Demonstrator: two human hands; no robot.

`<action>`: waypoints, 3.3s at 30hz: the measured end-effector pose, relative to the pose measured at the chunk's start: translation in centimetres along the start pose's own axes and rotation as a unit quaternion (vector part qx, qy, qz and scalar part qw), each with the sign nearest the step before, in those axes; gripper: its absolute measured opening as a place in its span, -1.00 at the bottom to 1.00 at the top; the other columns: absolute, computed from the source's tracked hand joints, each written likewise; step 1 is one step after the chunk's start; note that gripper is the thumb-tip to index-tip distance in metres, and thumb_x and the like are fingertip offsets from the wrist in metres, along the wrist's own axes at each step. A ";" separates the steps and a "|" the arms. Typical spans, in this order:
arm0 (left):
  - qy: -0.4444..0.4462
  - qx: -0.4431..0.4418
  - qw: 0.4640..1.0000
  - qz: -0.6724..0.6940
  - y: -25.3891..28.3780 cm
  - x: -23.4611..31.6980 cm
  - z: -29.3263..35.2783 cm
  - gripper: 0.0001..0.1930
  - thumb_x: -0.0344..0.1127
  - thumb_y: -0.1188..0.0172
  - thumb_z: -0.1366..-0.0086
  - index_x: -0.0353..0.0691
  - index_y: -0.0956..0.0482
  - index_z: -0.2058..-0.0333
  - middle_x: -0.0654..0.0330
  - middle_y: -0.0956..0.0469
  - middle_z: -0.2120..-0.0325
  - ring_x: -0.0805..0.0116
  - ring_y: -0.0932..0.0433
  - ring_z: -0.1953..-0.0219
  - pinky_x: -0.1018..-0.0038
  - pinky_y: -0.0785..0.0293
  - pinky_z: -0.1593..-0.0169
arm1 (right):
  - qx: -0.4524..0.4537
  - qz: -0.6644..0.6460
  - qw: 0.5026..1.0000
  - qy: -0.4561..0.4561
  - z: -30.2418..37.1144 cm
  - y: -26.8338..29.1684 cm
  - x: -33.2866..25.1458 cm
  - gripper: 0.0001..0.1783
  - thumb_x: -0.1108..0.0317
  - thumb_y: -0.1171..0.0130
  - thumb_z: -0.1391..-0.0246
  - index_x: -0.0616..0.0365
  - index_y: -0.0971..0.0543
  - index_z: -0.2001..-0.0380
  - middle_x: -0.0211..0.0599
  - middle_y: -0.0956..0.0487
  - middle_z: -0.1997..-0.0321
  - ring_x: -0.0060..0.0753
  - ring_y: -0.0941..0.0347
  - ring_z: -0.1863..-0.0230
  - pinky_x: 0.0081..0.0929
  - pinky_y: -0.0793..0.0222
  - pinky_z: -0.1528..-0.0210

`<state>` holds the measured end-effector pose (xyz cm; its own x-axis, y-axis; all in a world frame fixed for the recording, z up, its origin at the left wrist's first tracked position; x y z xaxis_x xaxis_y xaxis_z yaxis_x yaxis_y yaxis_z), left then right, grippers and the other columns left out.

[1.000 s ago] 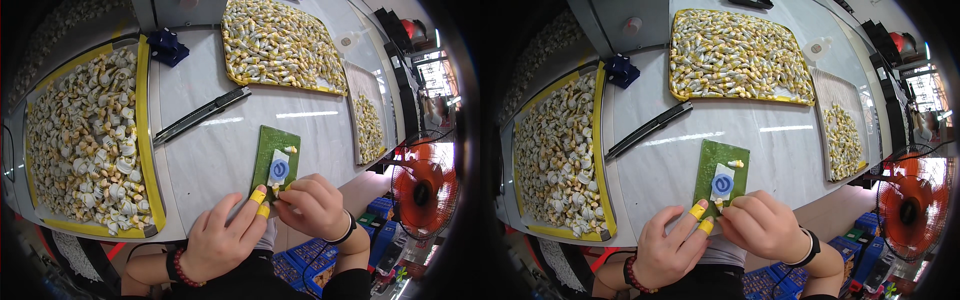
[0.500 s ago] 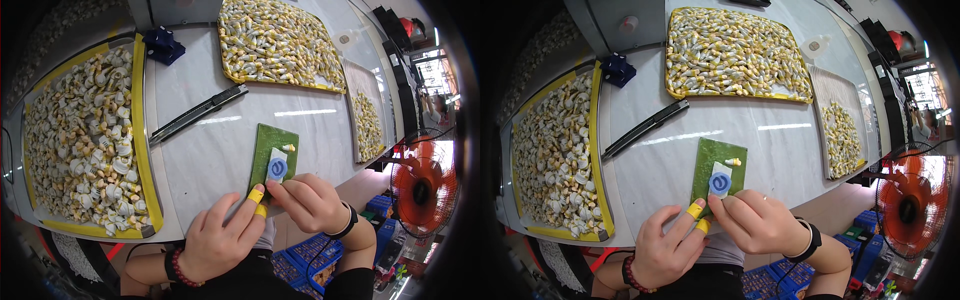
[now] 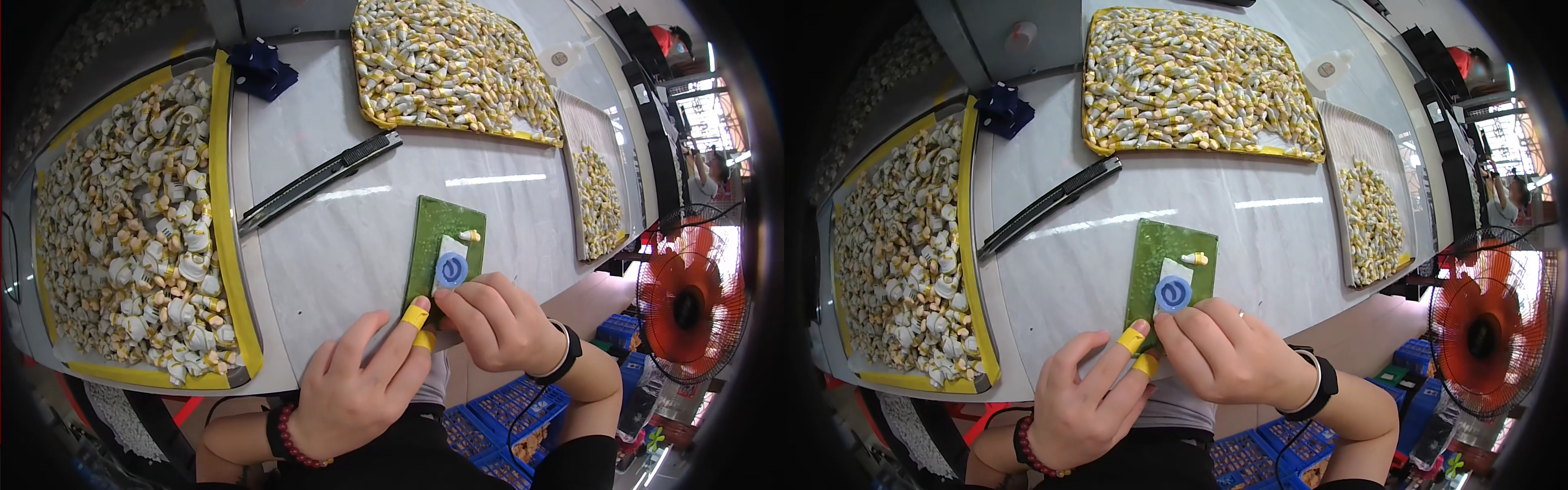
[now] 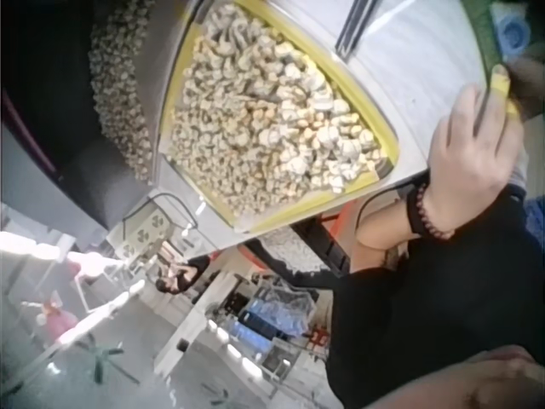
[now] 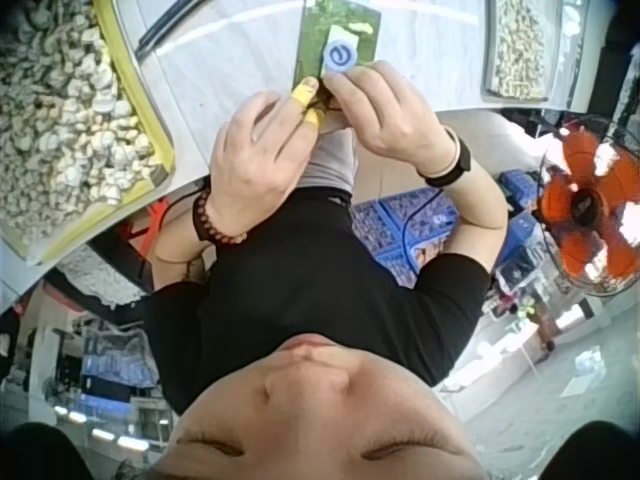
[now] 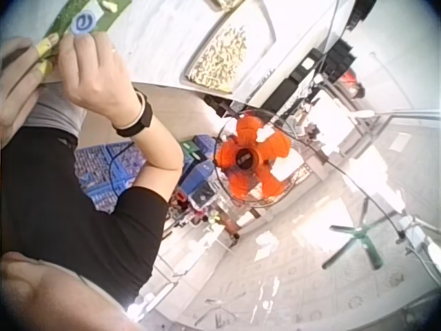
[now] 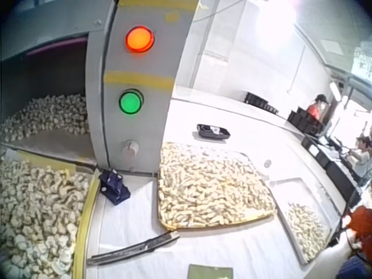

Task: The person repeatedly picks up small white and yellow plastic components from a tray, applies a small amount of adhesive from a tube onto the yellow part, and joins the pieces together. The assembled units are then placed into a separate tray on the right side of the workspace.

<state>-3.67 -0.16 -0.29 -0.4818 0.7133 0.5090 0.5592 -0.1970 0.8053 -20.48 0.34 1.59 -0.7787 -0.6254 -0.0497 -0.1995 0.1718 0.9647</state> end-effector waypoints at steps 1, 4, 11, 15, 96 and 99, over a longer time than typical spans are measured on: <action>0.000 0.002 1.000 -0.003 0.0 0.0 0.0 -0.76 -0.37 -0.32 0.11 -0.16 -0.58 0.37 0.22 -0.50 0.06 0.14 -0.37 0.09 0.40 -0.42 0.22 | 0.000 -0.013 1.000 -0.005 0.0 -0.1 0.1 -0.63 0.42 -0.22 0.19 0.34 -0.51 0.24 -0.27 -0.48 0.34 -0.41 -0.43 0.43 -0.60 -0.40 0.44; 0.000 0.002 1.000 -0.006 0.0 -0.1 -0.1 -0.75 -0.36 -0.32 0.10 -0.15 -0.58 0.35 0.23 -0.51 0.06 0.15 -0.37 0.09 0.41 -0.42 0.22 | 0.001 -0.117 0.993 -0.017 -0.1 0.3 0.9 -0.58 0.42 -0.29 0.22 0.35 -0.49 0.21 -0.27 -0.48 0.36 -0.37 -0.42 0.43 -0.56 -0.39 0.44; 0.001 0.000 1.000 -0.002 0.1 0.0 -0.1 -0.72 -0.34 -0.32 0.09 -0.15 -0.60 0.31 0.23 -0.50 0.05 0.16 -0.36 0.09 0.43 -0.42 0.22 | -0.029 -0.201 0.977 -0.072 -0.2 1.5 1.5 -0.52 0.43 -0.34 0.24 0.35 -0.50 0.15 -0.31 -0.46 0.41 -0.37 -0.38 0.46 -0.51 -0.35 0.47; 0.000 0.001 1.000 -0.003 0.1 -0.1 -0.1 -0.73 -0.34 -0.32 0.08 -0.15 -0.60 0.31 0.22 -0.50 0.06 0.16 -0.36 0.09 0.43 -0.42 0.22 | -0.044 -0.172 0.983 -0.047 -0.3 1.2 1.4 -0.53 0.45 -0.31 0.22 0.34 -0.50 0.14 -0.32 -0.44 0.43 -0.38 -0.37 0.47 -0.51 -0.34 0.47; -0.016 0.050 0.947 0.317 1.2 -0.9 -1.1 -0.81 -0.46 -0.39 0.03 -0.28 -0.54 0.46 0.12 -0.61 0.32 0.12 -0.59 0.23 0.33 -0.49 0.21 | 0.028 -0.067 0.982 -0.177 -1.3 3.8 5.0 -0.65 0.54 -0.33 0.26 0.18 -0.56 0.28 -0.24 -0.51 0.31 -0.16 -0.43 0.28 -0.33 -0.39 0.27; -0.044 0.029 0.965 0.256 0.6 -0.7 -1.3 -0.81 -0.44 -0.36 0.00 -0.29 -0.50 0.44 0.07 -0.59 0.27 0.02 -0.56 0.11 0.21 -0.47 0.10 | 0.005 -0.136 0.973 -0.189 -1.6 3.0 6.0 -0.70 0.55 -0.31 0.23 0.19 -0.56 0.30 -0.20 -0.53 0.29 -0.15 -0.46 0.22 -0.33 -0.40 0.21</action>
<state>-3.84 -1.66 0.27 -0.0754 0.5871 0.8060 0.7469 -0.5023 0.4357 -24.82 -4.16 4.63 -0.8587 -0.3256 -0.3958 -0.4332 0.0483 0.9000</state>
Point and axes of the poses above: each hand's wrist, its own z-axis away from the middle knuckle, its own y-axis out of the back of the hand, x = y × z, the point moved 3 cm from there along -z, towards the middle knuckle
